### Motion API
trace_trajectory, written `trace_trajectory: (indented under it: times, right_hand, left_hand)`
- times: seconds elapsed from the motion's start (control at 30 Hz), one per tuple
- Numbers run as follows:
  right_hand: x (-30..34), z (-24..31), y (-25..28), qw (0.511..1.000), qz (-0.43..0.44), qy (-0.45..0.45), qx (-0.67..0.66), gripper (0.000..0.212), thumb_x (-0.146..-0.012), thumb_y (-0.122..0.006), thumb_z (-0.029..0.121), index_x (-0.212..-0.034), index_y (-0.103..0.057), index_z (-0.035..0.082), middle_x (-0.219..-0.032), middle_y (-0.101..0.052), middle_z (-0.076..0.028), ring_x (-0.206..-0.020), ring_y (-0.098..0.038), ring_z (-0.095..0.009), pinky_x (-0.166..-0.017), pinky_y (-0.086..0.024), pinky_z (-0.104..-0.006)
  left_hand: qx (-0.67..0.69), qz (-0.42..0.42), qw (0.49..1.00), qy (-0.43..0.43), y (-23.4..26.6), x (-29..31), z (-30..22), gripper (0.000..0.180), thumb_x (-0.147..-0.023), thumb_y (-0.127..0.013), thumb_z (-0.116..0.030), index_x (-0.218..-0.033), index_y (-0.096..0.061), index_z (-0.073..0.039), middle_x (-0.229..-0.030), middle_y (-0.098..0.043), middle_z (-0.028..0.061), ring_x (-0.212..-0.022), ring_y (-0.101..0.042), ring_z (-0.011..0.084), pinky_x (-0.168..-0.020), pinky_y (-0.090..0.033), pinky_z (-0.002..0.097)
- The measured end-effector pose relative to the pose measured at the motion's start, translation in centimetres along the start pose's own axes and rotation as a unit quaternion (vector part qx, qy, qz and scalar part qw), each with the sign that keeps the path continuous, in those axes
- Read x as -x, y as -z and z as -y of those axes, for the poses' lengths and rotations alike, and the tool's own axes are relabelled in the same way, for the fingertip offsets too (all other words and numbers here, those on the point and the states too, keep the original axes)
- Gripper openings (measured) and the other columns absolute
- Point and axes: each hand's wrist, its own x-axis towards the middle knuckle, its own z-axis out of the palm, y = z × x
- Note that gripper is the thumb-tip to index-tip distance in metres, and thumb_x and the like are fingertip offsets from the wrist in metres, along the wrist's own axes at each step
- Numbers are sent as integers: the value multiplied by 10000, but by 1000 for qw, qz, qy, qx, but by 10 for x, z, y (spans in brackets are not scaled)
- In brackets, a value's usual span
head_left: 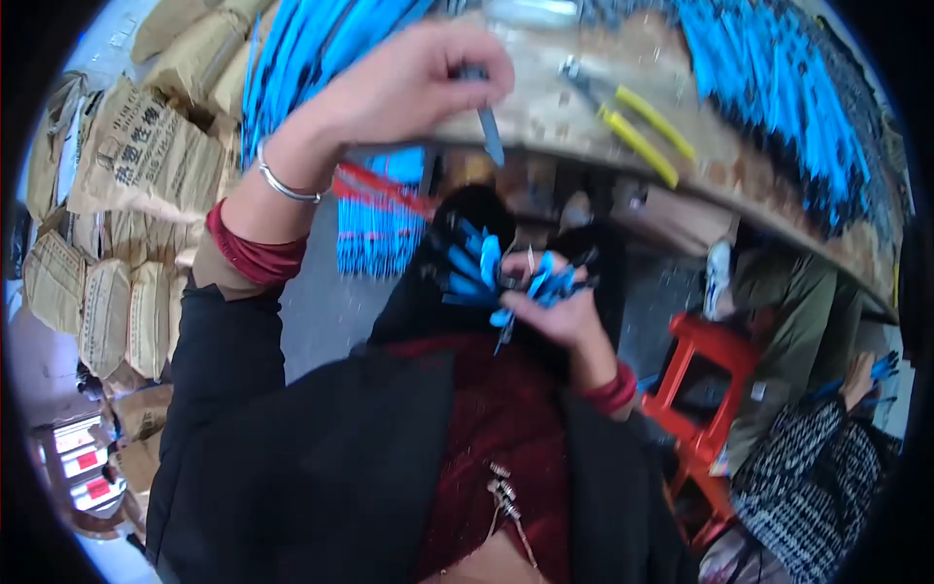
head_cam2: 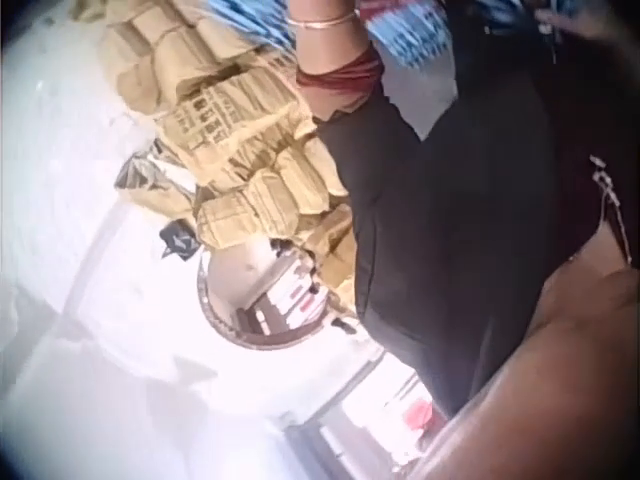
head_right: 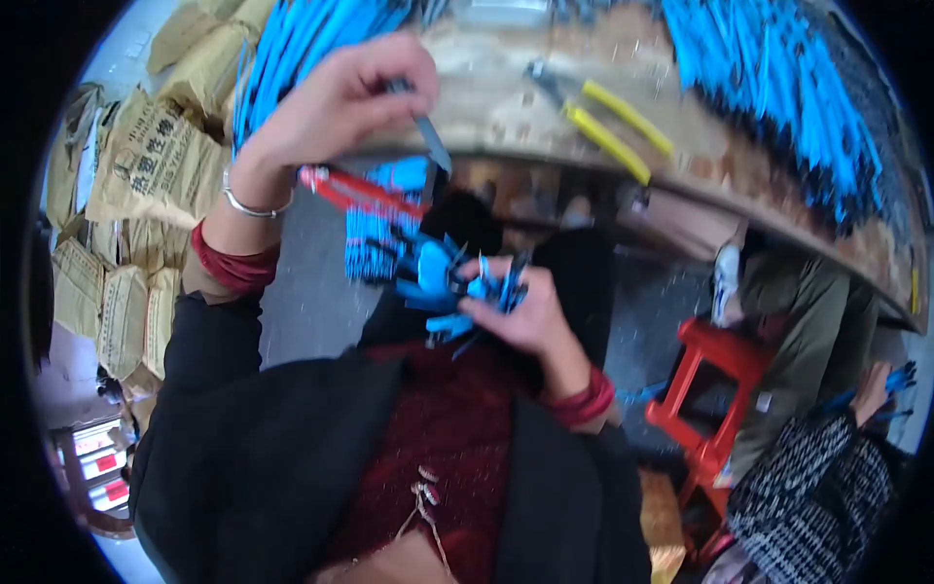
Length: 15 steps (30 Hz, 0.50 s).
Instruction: The person assembles umbrella frame components by gathering plastic ribs, threading a metal wire through the ends of the ribs, inserting the wire into a central plastic hub, and securing the assembly using pliers.
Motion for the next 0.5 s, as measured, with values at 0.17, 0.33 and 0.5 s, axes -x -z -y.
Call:
trace_trajectory:
  times: [0.17, 0.33, 0.5]
  right_hand:
    - [7, 4, -9, 992, 64, -6, 105, 274, -676, -755, 85, -885, -592, 17, -883, -622, -57, -816, -587, -138, -737, -486, -289]
    - [15, 4, -18, 998, 56, -5, 35, 282, -666, -767, 85, -811, -530, 33, -882, -618, -85, -824, -588, -179, -741, -480, -320]
    - [17, -15, -17, 1000, 15, 10, -9, 318, -653, -780, 74, -933, -641, 19, -847, -663, -48, -730, -600, -89, -675, -483, -244]
  left_hand:
    - [187, 139, 967, 104, -95, 77, 12, 251, -746, -642, 54, -974, -565, -16, -913, -588, 45, -848, -567, 109, -768, -458, 240]
    - [397, 93, 898, 164, -124, 97, 20, 302, -730, -664, 60, -1007, -570, -14, -922, -588, 75, -868, -575, 123, -761, -474, 256]
    - [442, 71, 894, 16, -143, 100, 37, 375, -752, -693, -91, -1093, -554, -21, -924, -593, 46, -812, -561, 136, -740, -455, 262]
